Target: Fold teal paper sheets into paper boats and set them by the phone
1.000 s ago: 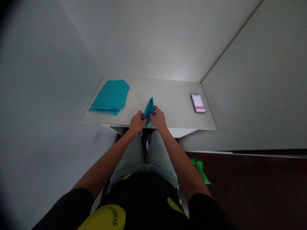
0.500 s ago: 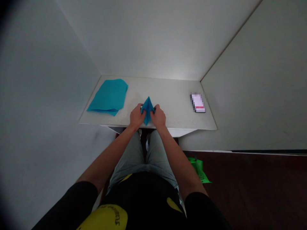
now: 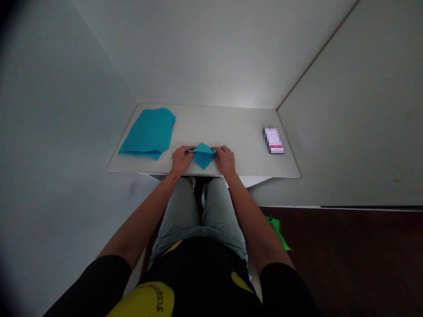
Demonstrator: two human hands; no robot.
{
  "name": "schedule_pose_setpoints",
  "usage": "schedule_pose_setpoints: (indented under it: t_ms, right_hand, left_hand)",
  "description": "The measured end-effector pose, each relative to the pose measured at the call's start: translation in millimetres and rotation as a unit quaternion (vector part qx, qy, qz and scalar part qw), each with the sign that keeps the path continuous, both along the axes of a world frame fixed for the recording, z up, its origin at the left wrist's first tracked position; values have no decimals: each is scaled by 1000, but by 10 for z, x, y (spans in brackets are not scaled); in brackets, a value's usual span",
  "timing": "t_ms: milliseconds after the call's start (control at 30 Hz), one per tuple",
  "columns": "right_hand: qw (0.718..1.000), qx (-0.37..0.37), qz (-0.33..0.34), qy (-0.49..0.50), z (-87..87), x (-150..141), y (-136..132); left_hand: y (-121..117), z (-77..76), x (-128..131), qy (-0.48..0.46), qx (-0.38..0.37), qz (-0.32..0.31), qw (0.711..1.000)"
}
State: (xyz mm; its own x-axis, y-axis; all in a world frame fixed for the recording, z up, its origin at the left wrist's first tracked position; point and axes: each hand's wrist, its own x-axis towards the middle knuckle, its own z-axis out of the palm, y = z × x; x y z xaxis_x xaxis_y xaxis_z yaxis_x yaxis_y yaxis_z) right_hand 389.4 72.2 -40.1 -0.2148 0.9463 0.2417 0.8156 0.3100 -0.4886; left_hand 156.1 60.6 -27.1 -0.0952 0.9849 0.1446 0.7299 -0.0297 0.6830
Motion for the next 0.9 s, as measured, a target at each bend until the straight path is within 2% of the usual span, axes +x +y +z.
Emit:
schedule_pose_setpoints:
  t_ms: [167, 367, 467, 567, 700, 900]
  right_hand:
    - [997, 31, 38, -63, -33, 56, -87]
    - [991, 28, 86, -102, -35, 59, -170]
    - [987, 27, 120, -105, -67, 43, -253]
    - [987, 32, 129, -92, -84, 20, -359]
    - [989, 33, 121, -74, -55, -47, -474]
    - [991, -2, 137, 14, -92, -473, -392]
  left_hand:
    - [-135, -9, -182, 125, 23, -126, 984]
    - [-240, -47, -386, 187, 27, -253, 949]
    - [-225, -18, -297, 187, 30, -245, 951]
    - [-177, -2, -91, 209, 39, -232, 949]
    - [-147, -88, 108, 244, 24, -244, 938]
    - [-128, -243, 57, 254, 32, -267, 929]
